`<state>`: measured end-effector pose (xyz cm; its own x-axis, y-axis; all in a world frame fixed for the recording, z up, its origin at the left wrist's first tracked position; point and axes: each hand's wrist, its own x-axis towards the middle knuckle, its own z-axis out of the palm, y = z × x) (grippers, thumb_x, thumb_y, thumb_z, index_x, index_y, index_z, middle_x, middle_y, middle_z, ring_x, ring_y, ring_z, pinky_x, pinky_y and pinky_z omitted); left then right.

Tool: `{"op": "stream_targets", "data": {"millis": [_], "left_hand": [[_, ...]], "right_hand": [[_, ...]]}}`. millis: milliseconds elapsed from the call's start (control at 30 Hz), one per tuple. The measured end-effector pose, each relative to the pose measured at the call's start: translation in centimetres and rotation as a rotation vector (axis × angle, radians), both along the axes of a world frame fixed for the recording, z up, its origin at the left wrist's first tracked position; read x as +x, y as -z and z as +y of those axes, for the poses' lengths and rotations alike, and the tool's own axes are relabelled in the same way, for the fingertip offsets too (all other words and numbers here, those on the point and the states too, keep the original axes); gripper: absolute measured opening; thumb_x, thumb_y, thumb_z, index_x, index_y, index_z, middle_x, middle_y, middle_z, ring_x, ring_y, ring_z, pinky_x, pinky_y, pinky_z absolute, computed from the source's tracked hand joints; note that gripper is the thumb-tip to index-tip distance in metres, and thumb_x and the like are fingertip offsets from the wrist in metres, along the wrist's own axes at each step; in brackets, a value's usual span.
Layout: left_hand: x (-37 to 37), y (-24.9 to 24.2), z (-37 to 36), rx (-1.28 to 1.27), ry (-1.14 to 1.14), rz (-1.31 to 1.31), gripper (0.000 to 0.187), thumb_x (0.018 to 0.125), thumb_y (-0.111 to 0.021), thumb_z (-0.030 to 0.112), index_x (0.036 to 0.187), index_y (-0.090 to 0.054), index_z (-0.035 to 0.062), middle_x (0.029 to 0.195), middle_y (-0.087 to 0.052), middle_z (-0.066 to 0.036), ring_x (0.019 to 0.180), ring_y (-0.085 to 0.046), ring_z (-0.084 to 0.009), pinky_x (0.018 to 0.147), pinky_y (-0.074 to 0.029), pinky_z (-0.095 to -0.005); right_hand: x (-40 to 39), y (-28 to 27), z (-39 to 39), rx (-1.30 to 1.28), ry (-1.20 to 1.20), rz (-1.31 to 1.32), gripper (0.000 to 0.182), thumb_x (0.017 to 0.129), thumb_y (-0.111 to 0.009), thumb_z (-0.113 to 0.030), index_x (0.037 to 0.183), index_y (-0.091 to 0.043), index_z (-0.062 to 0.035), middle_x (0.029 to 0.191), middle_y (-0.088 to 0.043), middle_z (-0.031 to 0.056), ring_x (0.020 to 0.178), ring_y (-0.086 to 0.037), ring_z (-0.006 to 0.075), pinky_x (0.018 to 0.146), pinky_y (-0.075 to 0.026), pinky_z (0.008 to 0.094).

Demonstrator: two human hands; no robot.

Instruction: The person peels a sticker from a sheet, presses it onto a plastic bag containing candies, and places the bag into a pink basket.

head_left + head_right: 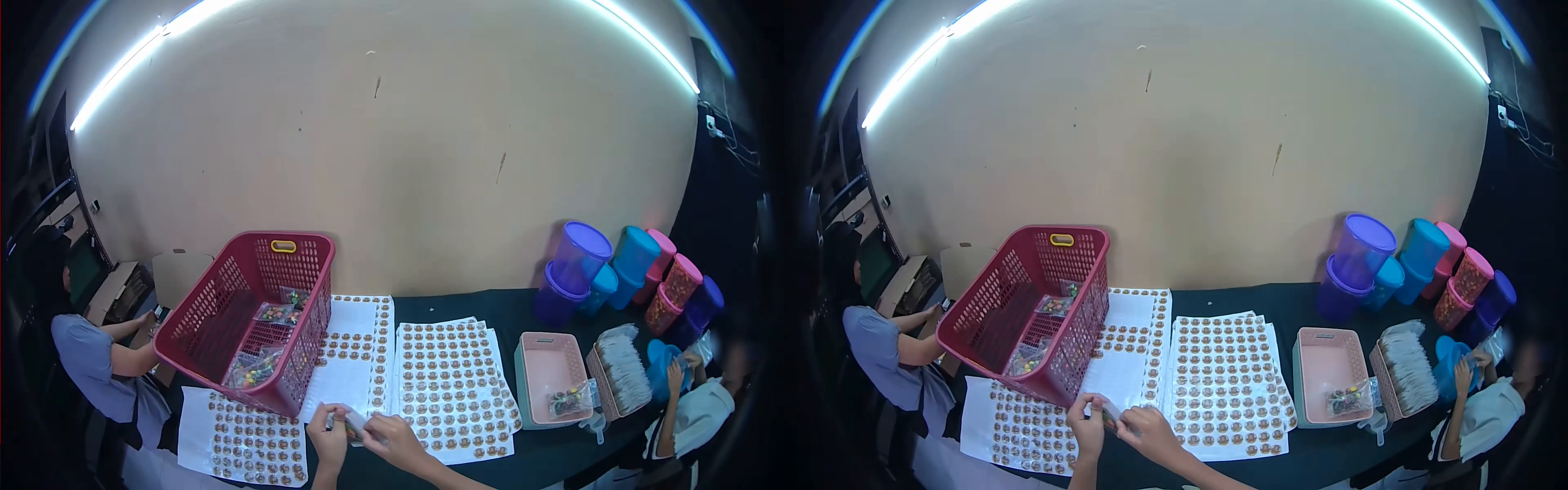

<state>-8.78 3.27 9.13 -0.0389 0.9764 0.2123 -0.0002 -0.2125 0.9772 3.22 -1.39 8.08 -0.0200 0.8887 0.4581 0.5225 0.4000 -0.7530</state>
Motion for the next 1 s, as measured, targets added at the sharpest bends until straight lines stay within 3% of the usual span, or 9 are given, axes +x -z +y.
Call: {"op": "stream_targets", "data": {"millis": [133, 167, 267, 500, 567, 667, 800, 867, 1000], "left_hand": [[-0.4, 2.1, 1.2, 0.077, -0.003, 0.057, 0.021, 0.083, -0.056, 0.016, 0.07, -0.055, -0.0009, 0.061, -0.055, -0.003, 0.039, -0.047, -0.0104, 0.1, -0.024, -0.0383], [-0.8, 3.0, 1.7, 0.177, 0.017, 0.147, 0.023, 0.085, -0.053, 0.018, 0.073, -0.054, -0.0014, 0.067, -0.053, -0.003, 0.051, -0.049, -0.0069, 0.038, -0.037, -0.0179], [-0.2, 4.1, 2.2, 0.428, -0.085, 0.28, 0.022, 0.084, -0.055, 0.017, 0.073, -0.054, -0.0021, 0.069, -0.052, -0.004, 0.056, -0.05, -0.0076, 0.038, -0.037, -0.0175], [1.4, 6.7, 0.5, -0.073, 0.145, 0.101, 0.017, 0.083, -0.054, 0.014, 0.079, -0.058, -0.0022, 0.076, -0.055, -0.006, 0.051, -0.051, -0.0073, 0.038, -0.041, -0.0189], [2.2, 5.2, -0.4, -0.218, 0.279, 0.007, 0.016, 0.083, -0.054, 0.013, 0.088, -0.058, -0.0015, 0.087, -0.059, -0.008, 0.056, -0.055, -0.009, 0.041, -0.044, -0.0201], [2.8, 7.9, -0.6, 0.377, 0.274, 0.42, 0.038, 0.079, -0.058, 0.011, 0.114, -0.047, 0.0019, 0.108, -0.052, -0.014, 0.083, -0.057, -0.0184, 0.068, -0.048, -0.0242], [3.2, 6.9, -2.3, 0.331, 0.43, 0.525, 0.048, 0.076, -0.06, 0.009, 0.12, -0.041, 0.0028, 0.114, -0.048, -0.016, 0.089, -0.057, -0.0213, 0.072, -0.046, -0.0253], [2.9, 6.8, -1.5, 0.048, 0.712, 0.413, 0.048, 0.076, -0.061, 0.008, 0.119, -0.042, 0.0019, 0.108, -0.051, -0.015, 0.086, -0.057, -0.0202, 0.071, -0.046, -0.0262], [0.9, 7.1, 2.7, -0.271, 0.561, 0.228, 0.037, 0.084, -0.053, 0.019, 0.117, -0.046, 0.0041, 0.096, -0.054, -0.006, 0.079, -0.054, -0.0134, 0.069, -0.045, -0.0248]], "right_hand": [[0.0, -0.6, -0.6, -0.012, 0.028, 0.001, 0.013, 0.074, -0.057, -0.014, 0.07, -0.051, -0.0031, 0.061, -0.049, 0.0067, 0.056, -0.049, 0.0225, 0.059, -0.036, 0.0318], [0.0, -0.8, -0.7, -0.024, 0.021, -0.012, 0.013, 0.074, -0.057, -0.014, 0.07, -0.051, -0.0032, 0.061, -0.048, 0.0067, 0.055, -0.048, 0.0225, 0.058, -0.035, 0.0315], [0.5, -0.1, -1.2, -0.034, 0.015, -0.054, 0.013, 0.074, -0.056, -0.015, 0.069, -0.051, -0.0033, 0.06, -0.048, 0.0066, 0.054, -0.047, 0.0224, 0.057, -0.035, 0.0314], [2.4, 3.9, -3.6, -0.273, 0.027, 0.054, 0.017, 0.078, -0.053, -0.016, 0.071, -0.053, -0.0007, 0.062, -0.051, 0.0075, 0.056, -0.051, 0.0184, 0.056, -0.038, 0.0291], [3.4, 6.7, -4.2, -0.378, -0.039, 0.394, 0.018, 0.083, -0.051, -0.016, 0.079, -0.058, 0.0003, 0.068, -0.055, 0.0063, 0.062, -0.055, 0.0149, 0.062, -0.042, 0.0255], [4.9, 10.1, -5.3, -0.489, 0.146, 0.892, 0.02, 0.086, -0.048, -0.014, 0.09, -0.059, 0.0023, 0.081, -0.059, 0.0074, 0.073, -0.058, 0.0156, 0.071, -0.046, 0.0266], [7.6, 6.7, -5.3, -0.49, 0.064, 1.269, 0.027, 0.089, -0.043, -0.014, 0.101, -0.052, 0.0083, 0.097, -0.058, 0.0139, 0.09, -0.058, 0.0202, 0.078, -0.046, 0.0323], [8.1, 5.5, -5.0, -0.519, 0.032, 1.224, 0.028, 0.091, -0.04, -0.017, 0.103, -0.052, 0.0047, 0.098, -0.058, 0.0117, 0.09, -0.058, 0.0194, 0.078, -0.045, 0.03], [9.1, 4.1, -4.6, -0.485, 0.029, 1.253, 0.026, 0.09, -0.042, -0.02, 0.104, -0.053, -0.0006, 0.101, -0.058, 0.0087, 0.091, -0.058, 0.0173, 0.075, -0.045, 0.0276]]}}
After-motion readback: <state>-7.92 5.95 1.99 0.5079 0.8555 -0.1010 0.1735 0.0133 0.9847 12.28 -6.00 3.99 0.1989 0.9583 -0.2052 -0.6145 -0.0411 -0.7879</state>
